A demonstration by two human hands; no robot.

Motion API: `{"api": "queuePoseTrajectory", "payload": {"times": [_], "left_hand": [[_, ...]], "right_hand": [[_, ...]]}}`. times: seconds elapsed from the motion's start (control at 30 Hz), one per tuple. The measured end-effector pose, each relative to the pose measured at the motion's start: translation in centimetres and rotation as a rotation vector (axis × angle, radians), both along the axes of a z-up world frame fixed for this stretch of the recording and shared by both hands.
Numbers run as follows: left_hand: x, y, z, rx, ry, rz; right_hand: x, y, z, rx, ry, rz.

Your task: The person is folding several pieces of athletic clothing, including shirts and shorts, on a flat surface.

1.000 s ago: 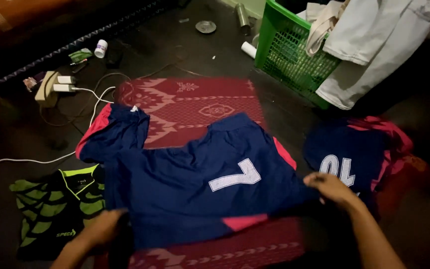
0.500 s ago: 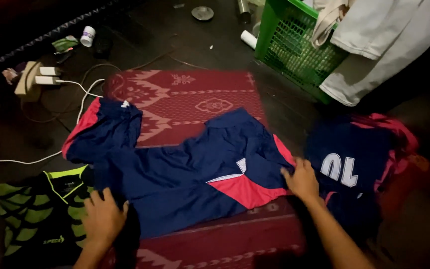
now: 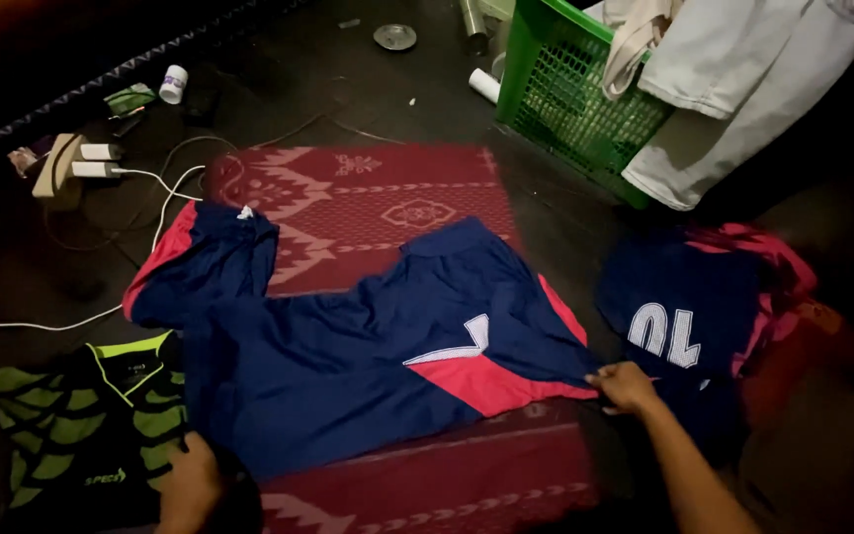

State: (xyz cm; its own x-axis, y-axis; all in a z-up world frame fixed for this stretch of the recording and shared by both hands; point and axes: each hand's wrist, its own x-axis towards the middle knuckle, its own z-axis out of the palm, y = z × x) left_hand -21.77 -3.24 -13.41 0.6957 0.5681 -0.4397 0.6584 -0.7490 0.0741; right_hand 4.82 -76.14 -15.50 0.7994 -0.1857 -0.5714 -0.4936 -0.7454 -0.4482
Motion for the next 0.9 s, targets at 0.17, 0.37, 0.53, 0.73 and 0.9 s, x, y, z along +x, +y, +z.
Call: {"api": "queuePoseTrajectory", "payload": {"times": [0.17,0.37,0.53,0.73,0.9], "left_hand": [[-1.7,5.2,-9.4,0.064,-0.203,-0.126],[-6.5,8.2,-9.8,0.136,-0.088,-0.182],[-9.4,6.3,-8.9,0.363,-0.023,-0.258],[1.5,-5.0,8.0,0.593,0.010,-0.500],[3.5,-15.4,8.5,0.185,-0.153,-0.823]], "right_hand": [[-0.8,-1.2,2.7,0.090,0.288,-0.049],[-1.9,-0.1,4.7,-0.066,0.539,0.307],[-0.7,-5.0,-4.8,-0.312,0.542,0.510],[-0.7,8.6,12.5,-0.491,0.063,0.727],[1.6,16.1,14.8,-0.136,-0.626,0.826]]}}
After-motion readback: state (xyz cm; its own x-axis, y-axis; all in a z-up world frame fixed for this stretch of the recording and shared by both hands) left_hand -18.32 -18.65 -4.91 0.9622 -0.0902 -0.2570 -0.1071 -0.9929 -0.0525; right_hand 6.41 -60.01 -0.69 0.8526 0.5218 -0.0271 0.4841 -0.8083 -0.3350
